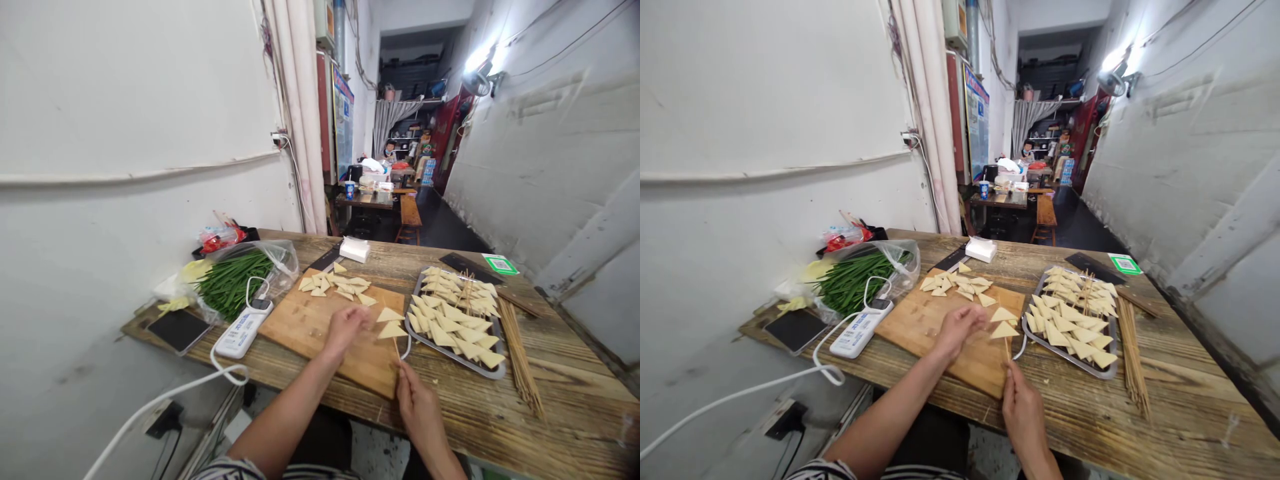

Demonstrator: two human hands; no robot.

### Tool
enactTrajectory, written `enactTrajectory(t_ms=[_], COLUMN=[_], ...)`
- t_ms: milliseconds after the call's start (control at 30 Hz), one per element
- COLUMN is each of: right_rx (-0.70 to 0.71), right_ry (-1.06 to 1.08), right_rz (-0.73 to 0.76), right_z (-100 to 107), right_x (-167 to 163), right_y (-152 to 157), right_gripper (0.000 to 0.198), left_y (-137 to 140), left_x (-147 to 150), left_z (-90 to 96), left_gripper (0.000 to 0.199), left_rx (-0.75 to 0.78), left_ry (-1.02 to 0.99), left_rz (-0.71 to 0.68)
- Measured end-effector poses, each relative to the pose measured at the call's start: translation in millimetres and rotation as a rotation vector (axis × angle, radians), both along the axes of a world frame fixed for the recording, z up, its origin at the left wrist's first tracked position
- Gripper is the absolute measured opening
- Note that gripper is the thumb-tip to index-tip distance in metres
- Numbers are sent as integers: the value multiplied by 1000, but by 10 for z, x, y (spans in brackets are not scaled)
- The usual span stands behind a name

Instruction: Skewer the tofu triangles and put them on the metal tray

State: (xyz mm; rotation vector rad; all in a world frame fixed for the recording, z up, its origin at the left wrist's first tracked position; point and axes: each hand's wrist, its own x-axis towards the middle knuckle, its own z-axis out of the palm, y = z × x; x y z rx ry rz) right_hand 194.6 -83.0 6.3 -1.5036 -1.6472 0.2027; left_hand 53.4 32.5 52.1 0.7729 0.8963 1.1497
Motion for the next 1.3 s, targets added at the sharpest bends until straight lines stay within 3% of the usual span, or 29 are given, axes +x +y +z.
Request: enactTrajectory(t_ms=[67,167,300,400,533,633,667,733,833,933,1100,1233,1300], right_rx=[-2,-32,-52,-54,-70,-90,-94,-96,-93,-94,-97,-105,-102], right_ry=[23,62,105,117,126,141,148,160,174,187,205,232,254], right_rz=[-16,-16,-17,-20,-7,-1,-1,0,6,10,22,32,39], right_z=[-9,-19,-26,-36,-50,-53,-51,-47,-43,-47,-62,-91,-113], right_x=[80,144,157,172,202,209,208,201,189,184,189,199,208], right_y=[-22,-67,-127,-157,-180,-185,-184,-178,-166,-159,-160,-161,-167], right_gripper=[44,43,45,46,46,45,44,44,44,43,44,44,44], left_y=[151,379,581,633,574,449,397,288,154,114,185,157,121], left_x=[-70,-91,-14,12,-93,-247,-291,-339,-282,-129,26,45,56], left_z=[45,87,53,14,26,35,27,-8,-74,-107,-96,-130,-165], left_gripper=[14,28,26,21,21,35,40,44,36,51,40,27,30], left_rx=[239,507,570,711,943,1039,1041,961,692,503,476,552,601], left_ry=[163,329,458,646,987,1162,1190,1247,1427,1584,1506,1253,1074], left_rz=[88,-41,-225,-243,-335,-477,-472,-335,-4,161,141,35,-26])
